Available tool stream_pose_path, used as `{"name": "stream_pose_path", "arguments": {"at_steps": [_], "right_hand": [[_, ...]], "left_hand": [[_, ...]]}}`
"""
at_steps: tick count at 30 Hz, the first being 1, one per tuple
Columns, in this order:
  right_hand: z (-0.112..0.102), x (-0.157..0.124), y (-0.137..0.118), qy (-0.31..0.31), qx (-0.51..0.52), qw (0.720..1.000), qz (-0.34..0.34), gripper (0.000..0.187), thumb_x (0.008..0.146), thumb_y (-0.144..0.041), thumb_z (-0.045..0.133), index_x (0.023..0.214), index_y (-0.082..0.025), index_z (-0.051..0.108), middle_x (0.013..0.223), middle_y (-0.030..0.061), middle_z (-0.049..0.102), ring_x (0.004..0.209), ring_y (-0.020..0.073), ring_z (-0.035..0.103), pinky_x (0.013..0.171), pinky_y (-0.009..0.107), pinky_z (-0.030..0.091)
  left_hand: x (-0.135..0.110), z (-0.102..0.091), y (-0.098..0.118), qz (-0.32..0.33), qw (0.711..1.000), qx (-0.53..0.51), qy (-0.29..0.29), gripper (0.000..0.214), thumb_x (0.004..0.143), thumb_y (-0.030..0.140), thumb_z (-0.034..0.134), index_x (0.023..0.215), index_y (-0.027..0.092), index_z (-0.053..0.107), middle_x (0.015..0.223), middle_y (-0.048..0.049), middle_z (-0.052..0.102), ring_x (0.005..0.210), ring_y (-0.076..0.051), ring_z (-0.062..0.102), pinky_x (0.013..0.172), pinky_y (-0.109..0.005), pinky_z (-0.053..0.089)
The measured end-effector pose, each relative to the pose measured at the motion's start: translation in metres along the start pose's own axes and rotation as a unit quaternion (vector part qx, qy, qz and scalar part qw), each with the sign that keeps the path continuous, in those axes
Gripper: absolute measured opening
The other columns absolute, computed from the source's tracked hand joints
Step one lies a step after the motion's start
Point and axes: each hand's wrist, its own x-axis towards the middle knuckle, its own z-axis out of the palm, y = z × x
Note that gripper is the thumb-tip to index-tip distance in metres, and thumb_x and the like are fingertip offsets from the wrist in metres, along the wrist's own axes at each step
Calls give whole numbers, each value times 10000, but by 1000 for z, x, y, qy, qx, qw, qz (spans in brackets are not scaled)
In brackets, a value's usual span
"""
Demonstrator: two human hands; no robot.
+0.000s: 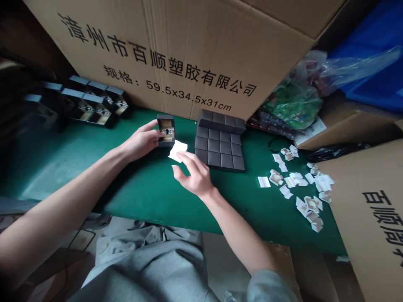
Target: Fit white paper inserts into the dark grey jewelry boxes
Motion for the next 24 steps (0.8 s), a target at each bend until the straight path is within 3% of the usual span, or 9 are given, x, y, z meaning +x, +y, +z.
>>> {"name": "stream_pose_path", "arguments": {"at_steps": [6,11,18,24], "right_hand": [[-1,8,7,46,-2,999,23,300,1014,-208,544,1282,-235,675,1131,105,799,1066,249,786,906,395,692],[-2,7,9,25,-7,999,31,306,1002,-240,550,1286,-238,662,1164,99,798,1088,254,784,924,411,692],[-7,10,-1,12,19,1000,-2,373,959,-208,586,1328,-226,640,1182,96,798,1110,259,779,951,422,687],[-4,6,-3,-41,72,997,-5,446,935,-180,591,1379,-201,627,1262,124,769,1177,264,748,1023,442,649]], "left_hand": [[-2,-1,0,-15,998,8,-60,537,735,207,726,1271,199,688,1164,-87,776,1053,-250,737,999,-440,572],[-7,2,1,-53,991,5,-124,622,674,172,717,1292,240,692,1204,-69,771,1066,-281,735,962,-434,581],[-17,7,3,-63,976,20,-207,539,742,178,790,1268,270,721,1153,-50,771,1028,-223,721,942,-355,579],[-21,10,7,-56,971,72,-221,664,721,213,848,1363,240,679,1137,-69,749,1030,-249,723,923,-389,600]]}}
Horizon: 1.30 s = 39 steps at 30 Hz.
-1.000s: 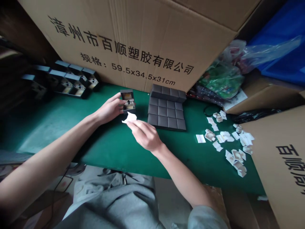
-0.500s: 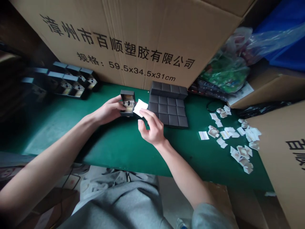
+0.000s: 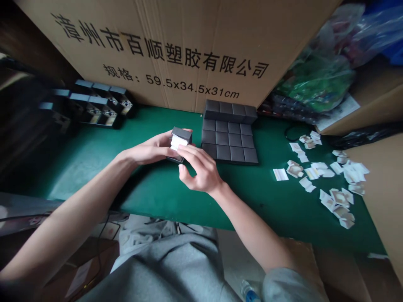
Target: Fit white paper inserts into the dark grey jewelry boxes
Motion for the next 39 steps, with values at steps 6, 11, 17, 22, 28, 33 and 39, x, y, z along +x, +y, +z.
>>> {"name": "stream_pose_path", "arguments": {"at_steps": [6,11,17,22,28,33,39], "right_hand": [[3,0,2,-26,-24,999,7,367,955,-165,577,1312,-207,654,1236,122,780,1162,255,751,1015,458,636],[2,1,2,-25,-31,999,14,305,955,-148,586,1239,-180,693,1171,130,798,1112,254,763,981,435,649],[0,1,3,-21,-50,998,19,249,970,-167,564,1156,-199,726,1129,101,810,1070,245,770,960,446,667],[2,0,5,-23,-48,999,8,225,952,-152,589,1127,-186,726,1086,102,813,1055,244,769,955,433,669],[2,-1,6,-19,-49,999,-5,195,929,-112,617,1075,-175,730,1045,107,815,1056,254,773,944,425,672],[0,1,6,-21,-66,998,-5,174,948,-135,601,1041,-196,735,1010,84,817,1009,247,780,886,419,689],[1,1,6,-14,-38,999,-13,143,928,-104,617,985,-179,725,948,95,807,947,235,780,888,409,685]], "left_hand": [[1,-1,0,3,1000,17,15,689,714,203,855,1378,246,675,1152,-64,737,1082,-272,705,940,-393,592],[1,-6,-5,7,1000,22,6,517,768,216,836,1269,250,714,1137,-59,731,1048,-248,694,928,-379,582],[2,-6,-5,0,1000,9,1,460,800,222,807,1248,237,701,1088,-55,732,1012,-225,685,898,-344,574],[3,-6,-5,-7,1000,19,0,538,797,186,809,1316,227,675,1125,-58,734,1046,-228,687,920,-340,582],[4,-10,-7,2,999,34,-11,551,803,183,830,1331,215,674,1166,-62,731,1059,-214,693,924,-327,604],[4,-12,-8,-1,999,35,-17,553,819,166,812,1349,231,669,1186,-64,723,1053,-204,700,921,-319,614],[5,-8,-8,-5,999,38,-13,543,796,141,817,1314,213,671,1135,-50,721,1034,-187,695,911,-301,615]]}}
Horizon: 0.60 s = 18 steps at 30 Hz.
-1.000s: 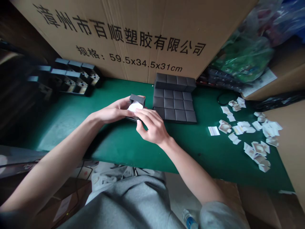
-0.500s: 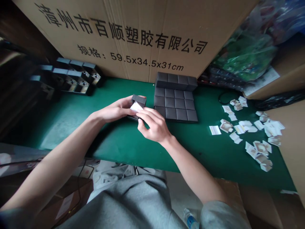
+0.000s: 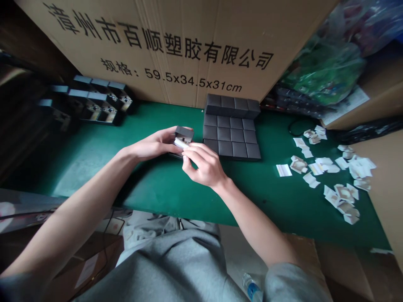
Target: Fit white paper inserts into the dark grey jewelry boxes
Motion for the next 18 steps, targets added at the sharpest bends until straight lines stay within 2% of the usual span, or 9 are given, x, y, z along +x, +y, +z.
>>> {"name": "stream_pose_path", "arguments": {"at_steps": [9,13,18], "right_hand": [[3,-2,0,-19,2,1000,10,182,924,-89,634,1060,-149,740,1063,131,815,1044,254,779,963,431,675],[4,-3,0,-30,-2,999,19,234,948,-119,604,1117,-188,751,1153,107,811,1111,247,771,989,447,673],[6,-4,0,-21,-5,1000,13,246,947,-109,607,1126,-172,764,1181,119,805,1135,250,766,994,435,676]], "left_hand": [[0,4,2,6,1000,15,13,415,786,135,812,1176,162,675,1041,-47,725,959,-173,698,860,-277,596],[1,2,0,25,999,24,10,347,794,135,806,1113,166,673,991,-32,727,889,-145,692,824,-249,587],[3,1,-2,30,998,40,28,312,775,119,793,1060,157,671,960,-28,728,845,-132,681,780,-220,567]]}}
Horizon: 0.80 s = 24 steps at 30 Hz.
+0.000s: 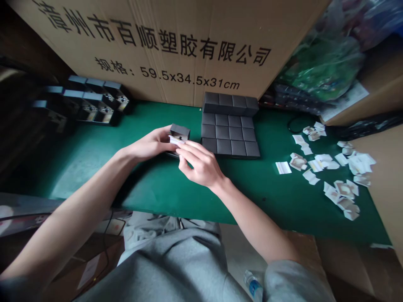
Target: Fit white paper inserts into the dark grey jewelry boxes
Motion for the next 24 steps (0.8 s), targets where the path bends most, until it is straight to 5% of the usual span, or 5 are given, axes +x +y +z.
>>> {"name": "stream_pose_path", "arguments": {"at_steps": [24], "right_hand": [[-2,-1,2,14,-8,999,33,234,960,-113,617,1105,-222,765,1153,84,804,1047,209,784,958,366,676]], "left_hand": [[2,0,-2,-5,999,-40,13,382,719,85,810,1079,164,711,958,-32,755,863,-155,695,788,-238,563]]}}
